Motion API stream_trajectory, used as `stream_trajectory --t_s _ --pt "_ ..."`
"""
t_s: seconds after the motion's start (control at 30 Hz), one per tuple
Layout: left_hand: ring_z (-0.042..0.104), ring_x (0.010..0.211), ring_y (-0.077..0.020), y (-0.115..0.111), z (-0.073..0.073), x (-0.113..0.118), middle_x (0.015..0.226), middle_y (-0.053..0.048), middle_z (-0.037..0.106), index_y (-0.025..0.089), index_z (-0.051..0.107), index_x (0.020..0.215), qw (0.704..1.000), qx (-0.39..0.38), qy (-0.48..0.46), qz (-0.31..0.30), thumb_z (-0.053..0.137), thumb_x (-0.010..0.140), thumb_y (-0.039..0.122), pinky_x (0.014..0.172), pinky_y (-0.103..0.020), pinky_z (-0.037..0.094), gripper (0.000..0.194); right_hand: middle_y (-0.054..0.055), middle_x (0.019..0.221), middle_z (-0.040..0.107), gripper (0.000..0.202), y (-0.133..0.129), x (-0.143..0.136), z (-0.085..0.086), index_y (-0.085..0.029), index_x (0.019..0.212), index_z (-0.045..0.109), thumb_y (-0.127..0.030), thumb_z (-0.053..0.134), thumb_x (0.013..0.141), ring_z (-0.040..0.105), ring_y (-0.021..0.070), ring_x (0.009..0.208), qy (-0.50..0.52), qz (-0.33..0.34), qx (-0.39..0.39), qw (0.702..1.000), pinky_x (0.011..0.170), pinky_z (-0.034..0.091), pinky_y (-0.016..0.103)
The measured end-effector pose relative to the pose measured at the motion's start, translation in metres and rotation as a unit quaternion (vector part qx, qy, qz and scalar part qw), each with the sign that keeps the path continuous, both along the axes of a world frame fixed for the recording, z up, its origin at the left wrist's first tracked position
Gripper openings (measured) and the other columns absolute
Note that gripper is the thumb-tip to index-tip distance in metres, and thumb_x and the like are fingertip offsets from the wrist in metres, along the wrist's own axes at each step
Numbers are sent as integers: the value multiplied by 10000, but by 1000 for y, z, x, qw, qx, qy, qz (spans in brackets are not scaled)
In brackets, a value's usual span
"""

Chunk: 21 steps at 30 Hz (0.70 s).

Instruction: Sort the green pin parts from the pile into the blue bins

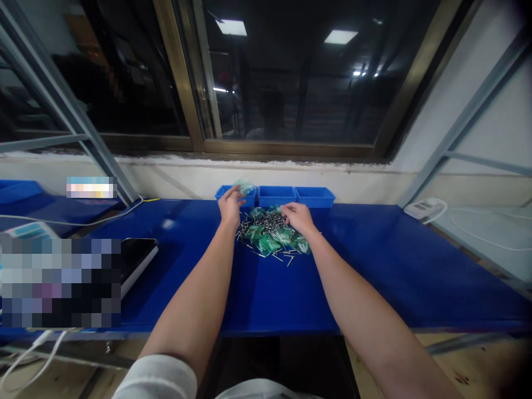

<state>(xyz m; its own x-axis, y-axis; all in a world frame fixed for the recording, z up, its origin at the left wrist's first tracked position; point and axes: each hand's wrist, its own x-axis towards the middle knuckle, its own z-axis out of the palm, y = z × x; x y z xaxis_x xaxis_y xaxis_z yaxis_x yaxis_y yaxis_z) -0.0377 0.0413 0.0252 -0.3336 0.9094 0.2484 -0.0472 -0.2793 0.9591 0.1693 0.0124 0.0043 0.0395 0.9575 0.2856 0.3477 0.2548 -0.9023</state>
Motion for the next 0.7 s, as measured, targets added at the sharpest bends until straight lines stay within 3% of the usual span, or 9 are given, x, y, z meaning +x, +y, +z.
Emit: stream_trajectory --t_s 0.07,0.17,0.3,0.4,0.5,0.7 --pt "609 924 -166 1 -1 2 1098 -82 587 183 539 1190 999 23 -43 -5 502 656 228 726 -232 481 537 35 657 662 285 -1 0 0 -161 773 646 -430 557 742 538 104 431 -18 3 5 1000 454 416 223" --pt "539 1108 -206 2 -7 4 1332 -85 435 247 441 1299 999 12 -29 -13 565 604 132 856 -263 457 715 37 682 674 264 -3 0 1 -172 779 660 -413 559 743 576 124 497 -53 -2 19 998 522 450 241" --pt "475 1186 -248 1 -13 6 1474 -91 208 225 453 1281 999 28 27 34 578 596 91 893 -268 443 709 50 757 693 208 -6 1 6 -190 764 682 -372 587 724 636 169 710 -112 -25 55 992 680 472 269" --pt "546 1082 -218 -5 -10 7 1369 -107 397 187 546 1170 993 41 99 40 559 620 118 869 -271 451 555 56 778 696 173 -6 4 8 -199 747 691 -338 596 708 636 191 772 -153 -40 42 987 731 465 288" --pt "600 900 -201 -12 -4 10 1048 -84 629 164 627 1025 981 12 191 33 555 646 180 812 -290 457 386 58 786 697 133 -4 8 11 -201 738 700 -261 595 679 630 205 799 -188 -54 16 980 757 456 295" --pt "581 695 -172 -20 6 16 730 -34 657 159 687 842 959 33 281 -33 593 637 257 686 -256 434 246 46 722 685 100 -4 20 26 -190 670 706 -217 628 614 615 217 753 -223 -49 -41 973 663 441 275"
